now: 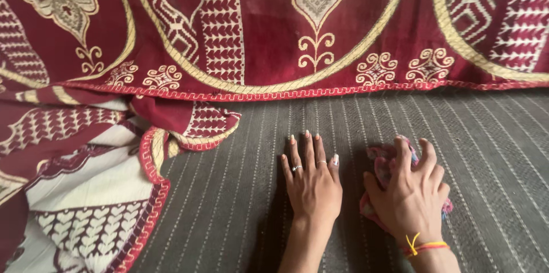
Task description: The person wipes the seat and armrest of a wooden bench with a small pink cloth. They move the cloth back and forth across the striped fabric and along the wooden frame, then fold the cloth and continue wiping the bench surface.
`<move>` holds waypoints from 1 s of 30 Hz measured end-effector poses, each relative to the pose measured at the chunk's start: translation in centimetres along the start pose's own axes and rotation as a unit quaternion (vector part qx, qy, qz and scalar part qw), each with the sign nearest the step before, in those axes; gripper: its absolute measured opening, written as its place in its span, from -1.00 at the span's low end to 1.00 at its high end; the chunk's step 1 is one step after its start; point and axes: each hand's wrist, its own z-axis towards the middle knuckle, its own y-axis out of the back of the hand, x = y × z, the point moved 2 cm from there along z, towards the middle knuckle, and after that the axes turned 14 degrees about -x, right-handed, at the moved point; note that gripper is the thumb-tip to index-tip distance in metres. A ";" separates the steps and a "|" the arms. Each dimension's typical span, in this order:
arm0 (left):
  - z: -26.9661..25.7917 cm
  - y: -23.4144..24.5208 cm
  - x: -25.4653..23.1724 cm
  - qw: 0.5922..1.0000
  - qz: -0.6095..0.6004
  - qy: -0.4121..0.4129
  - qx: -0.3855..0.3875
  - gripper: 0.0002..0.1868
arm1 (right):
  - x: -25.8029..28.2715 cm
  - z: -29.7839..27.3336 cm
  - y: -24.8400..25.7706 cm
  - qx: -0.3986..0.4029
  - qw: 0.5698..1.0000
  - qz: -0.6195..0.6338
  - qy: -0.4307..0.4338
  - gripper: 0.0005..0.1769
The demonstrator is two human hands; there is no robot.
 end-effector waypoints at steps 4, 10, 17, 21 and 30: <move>0.2 1.1 -0.3 0.999 -0.036 0.024 0.019 -0.34 | -0.8 -0.8 -0.9 -0.028 0.999 -0.010 0.026 -0.06; -0.6 6.3 2.3 0.983 -0.113 0.035 0.138 -0.35 | -1.7 -1.5 -0.5 -0.061 0.990 -0.047 0.116 -0.41; -0.2 10.5 13.9 0.996 -0.028 -0.061 0.050 -0.40 | -0.7 -1.6 -0.3 -0.116 0.985 -0.005 0.128 -0.58; -0.8 7.9 13.4 0.997 -0.059 -0.041 0.036 -0.39 | -0.5 -1.4 -0.2 -0.081 0.989 -0.032 0.117 -0.61; -1.1 8.3 13.4 0.993 -0.098 0.002 0.066 -0.37 | 10.0 -6.3 1.6 0.131 0.885 0.353 -0.274 -0.81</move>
